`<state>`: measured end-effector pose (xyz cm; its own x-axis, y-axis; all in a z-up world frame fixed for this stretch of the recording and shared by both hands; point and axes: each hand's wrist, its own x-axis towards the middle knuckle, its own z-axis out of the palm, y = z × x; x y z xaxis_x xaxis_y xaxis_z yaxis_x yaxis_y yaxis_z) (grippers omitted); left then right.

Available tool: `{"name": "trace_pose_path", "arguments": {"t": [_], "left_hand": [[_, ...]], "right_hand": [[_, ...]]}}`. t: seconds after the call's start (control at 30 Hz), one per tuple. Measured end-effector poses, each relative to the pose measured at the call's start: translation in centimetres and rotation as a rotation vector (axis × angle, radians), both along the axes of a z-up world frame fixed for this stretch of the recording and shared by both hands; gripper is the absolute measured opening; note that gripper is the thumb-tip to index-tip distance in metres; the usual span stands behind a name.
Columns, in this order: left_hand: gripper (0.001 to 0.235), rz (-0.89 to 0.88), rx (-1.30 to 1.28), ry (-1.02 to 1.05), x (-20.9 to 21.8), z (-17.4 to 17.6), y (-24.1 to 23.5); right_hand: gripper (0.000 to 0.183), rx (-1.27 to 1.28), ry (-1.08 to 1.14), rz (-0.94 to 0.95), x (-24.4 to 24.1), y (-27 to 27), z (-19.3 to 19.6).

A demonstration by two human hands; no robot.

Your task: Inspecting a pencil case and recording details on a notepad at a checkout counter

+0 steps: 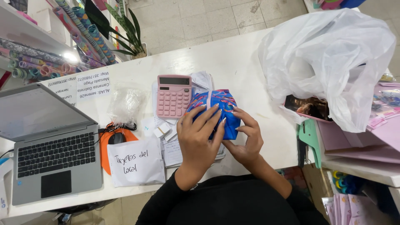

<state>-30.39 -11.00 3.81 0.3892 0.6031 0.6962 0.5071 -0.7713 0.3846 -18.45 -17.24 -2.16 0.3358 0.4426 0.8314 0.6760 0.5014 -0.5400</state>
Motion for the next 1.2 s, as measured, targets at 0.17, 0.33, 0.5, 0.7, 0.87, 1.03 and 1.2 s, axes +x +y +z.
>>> {"name": "trace_pose_path", "arguments": {"t": [0.17,0.33,0.5,0.7,0.87,1.03,1.2], "left_hand": [[0.025,-0.050,-0.082,0.163,0.0,3.2,-0.4],[0.024,-0.144,-0.009,0.344,0.6,4.3,0.8],[0.021,-0.128,-0.093,0.415,1.3,3.8,2.0],[0.014,-0.185,-0.214,0.204,1.8,3.2,1.6],[0.013,-0.185,-0.191,0.040,2.1,3.1,0.8],[0.010,-0.249,-0.072,-0.126,2.7,2.9,0.5],[0.005,-0.414,0.049,-0.359,2.4,4.1,0.2]], "right_hand": [[0.038,0.033,-0.053,0.012,0.7,-0.4,-0.1],[0.028,0.043,-0.075,-0.020,0.9,-1.0,0.4],[0.021,-0.006,-0.036,-0.140,1.4,-1.2,-0.9],[0.015,0.081,-0.109,-0.211,1.8,-0.9,-0.7],[0.020,0.162,-0.189,-0.239,2.8,-1.1,0.0],[0.013,0.169,-0.198,-0.265,3.0,-1.2,0.1],[0.023,0.231,-0.193,-0.242,4.1,-1.8,-0.1]]}}
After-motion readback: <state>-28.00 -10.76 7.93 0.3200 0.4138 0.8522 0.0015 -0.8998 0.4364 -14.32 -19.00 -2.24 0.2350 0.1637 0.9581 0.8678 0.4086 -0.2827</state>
